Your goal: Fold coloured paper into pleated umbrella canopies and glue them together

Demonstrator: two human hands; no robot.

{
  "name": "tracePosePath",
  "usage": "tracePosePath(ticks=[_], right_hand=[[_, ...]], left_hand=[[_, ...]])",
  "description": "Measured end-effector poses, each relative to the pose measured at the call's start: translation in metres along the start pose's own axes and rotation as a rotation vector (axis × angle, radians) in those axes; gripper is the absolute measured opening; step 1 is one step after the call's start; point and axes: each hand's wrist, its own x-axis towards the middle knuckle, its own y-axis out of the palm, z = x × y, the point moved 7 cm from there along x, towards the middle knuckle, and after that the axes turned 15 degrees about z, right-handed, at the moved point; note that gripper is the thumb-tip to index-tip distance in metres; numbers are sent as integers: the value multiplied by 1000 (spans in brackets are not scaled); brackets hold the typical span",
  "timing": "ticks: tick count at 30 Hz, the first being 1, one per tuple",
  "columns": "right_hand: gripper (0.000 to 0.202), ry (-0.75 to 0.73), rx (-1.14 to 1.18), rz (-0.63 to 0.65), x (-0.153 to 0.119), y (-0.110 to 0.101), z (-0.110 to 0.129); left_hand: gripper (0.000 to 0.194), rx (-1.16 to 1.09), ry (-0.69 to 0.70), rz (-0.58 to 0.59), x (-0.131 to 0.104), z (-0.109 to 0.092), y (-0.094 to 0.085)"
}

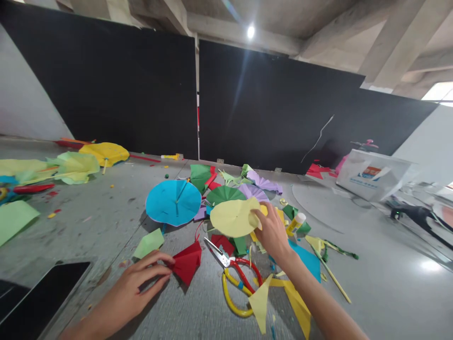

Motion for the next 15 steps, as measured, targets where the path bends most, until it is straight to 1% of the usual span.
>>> tracePosePath(ticks=[1, 2, 5, 7, 9, 11, 12, 13, 15], right_hand=[[28, -29, -21, -11, 5, -5, 5], [24, -51, -40, -28, 10, -10, 9], [28, -59, -77, -127, 25, -32, 14], [31, -23, -89, -225, 32, -50, 12], [38, 40, -95, -329, 37, -68, 4], [46, 109, -100, -393, 43, -79, -7], [48, 133, -104, -395, 46, -81, -11], [49, 145, -110, -371, 49, -79, -12], [52, 114, -122, -252, 50, -68, -6]], left_hand=[[23, -3, -2, 0, 0, 0, 0], [23, -6, -7, -2, 0, 1, -1], [22, -16, -25, 4, 0, 2, -2], [22, -24, -25, 3, 0, 2, -2], [22, -34, -16, 4, 0, 3, -3], [23, -46, -10, 14, 0, 3, -2], [22, -52, -10, 22, 0, 4, -1], [22, -56, -14, 30, 0, 4, -1], [22, -61, -24, 49, 0, 4, 1]])
